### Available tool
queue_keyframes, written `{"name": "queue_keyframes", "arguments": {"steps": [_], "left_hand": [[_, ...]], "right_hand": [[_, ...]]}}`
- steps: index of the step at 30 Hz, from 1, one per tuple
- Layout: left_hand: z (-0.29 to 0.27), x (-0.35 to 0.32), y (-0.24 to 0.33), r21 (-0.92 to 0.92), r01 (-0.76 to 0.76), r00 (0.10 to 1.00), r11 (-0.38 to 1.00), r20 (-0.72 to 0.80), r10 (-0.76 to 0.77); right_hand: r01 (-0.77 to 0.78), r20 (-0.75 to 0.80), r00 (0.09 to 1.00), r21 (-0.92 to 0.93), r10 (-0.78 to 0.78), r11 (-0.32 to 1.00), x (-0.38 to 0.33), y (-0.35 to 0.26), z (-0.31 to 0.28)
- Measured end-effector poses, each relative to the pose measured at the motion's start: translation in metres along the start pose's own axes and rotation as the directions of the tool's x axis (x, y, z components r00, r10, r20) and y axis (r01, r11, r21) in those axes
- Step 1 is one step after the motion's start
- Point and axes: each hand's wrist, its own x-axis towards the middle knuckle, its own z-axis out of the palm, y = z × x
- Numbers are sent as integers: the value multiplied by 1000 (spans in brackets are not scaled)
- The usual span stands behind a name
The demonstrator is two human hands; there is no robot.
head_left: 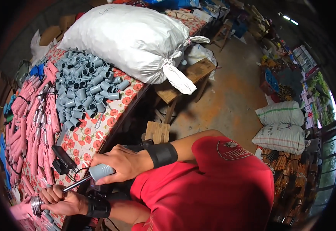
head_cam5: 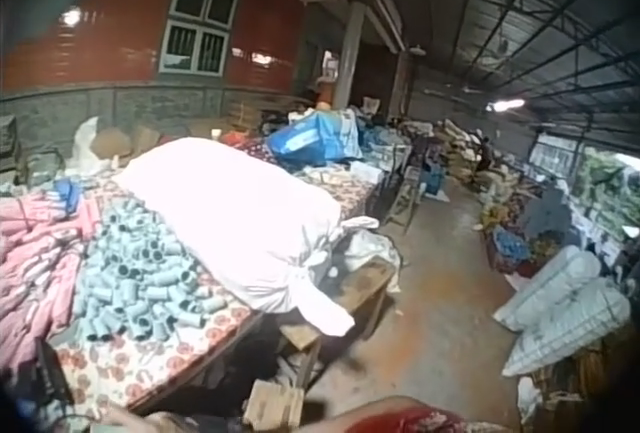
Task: Assemble parts of an umbrella, including inserting the shaft and canopy into the handle mechanism.
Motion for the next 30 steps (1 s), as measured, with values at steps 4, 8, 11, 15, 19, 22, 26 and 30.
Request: {"name": "queue_keyframes", "arguments": {"steps": [4,8,11,15,19,22,26,30], "left_hand": [[-1,-4,5,9,-4,999,1000,-33,5],[2,-7,4,76,-32,997,997,-63,37],[-14,-8,3,92,-50,997,995,-54,55],[5,-5,0,30,-7,997,1000,-79,10],[18,-3,1,14,29,997,999,-77,-28],[15,-3,0,143,-14,1000,990,1,14],[2,-5,3,124,-4,1000,992,-21,7],[9,-5,-7,50,10,1000,999,-18,-9]], "right_hand": [[-102,95,991,65,96,993,2,-2,-3],[-390,357,885,219,298,894,3,-5,-12],[105,61,994,-197,-95,975,9,8,-4],[-68,130,989,28,64,997,13,1,-7],[-317,282,930,294,235,902,13,1,-6],[-18,86,996,52,13,998,12,11,-4],[109,93,992,-304,-84,946,12,13,-5],[-101,223,969,-15,102,995,15,14,-11]]}}
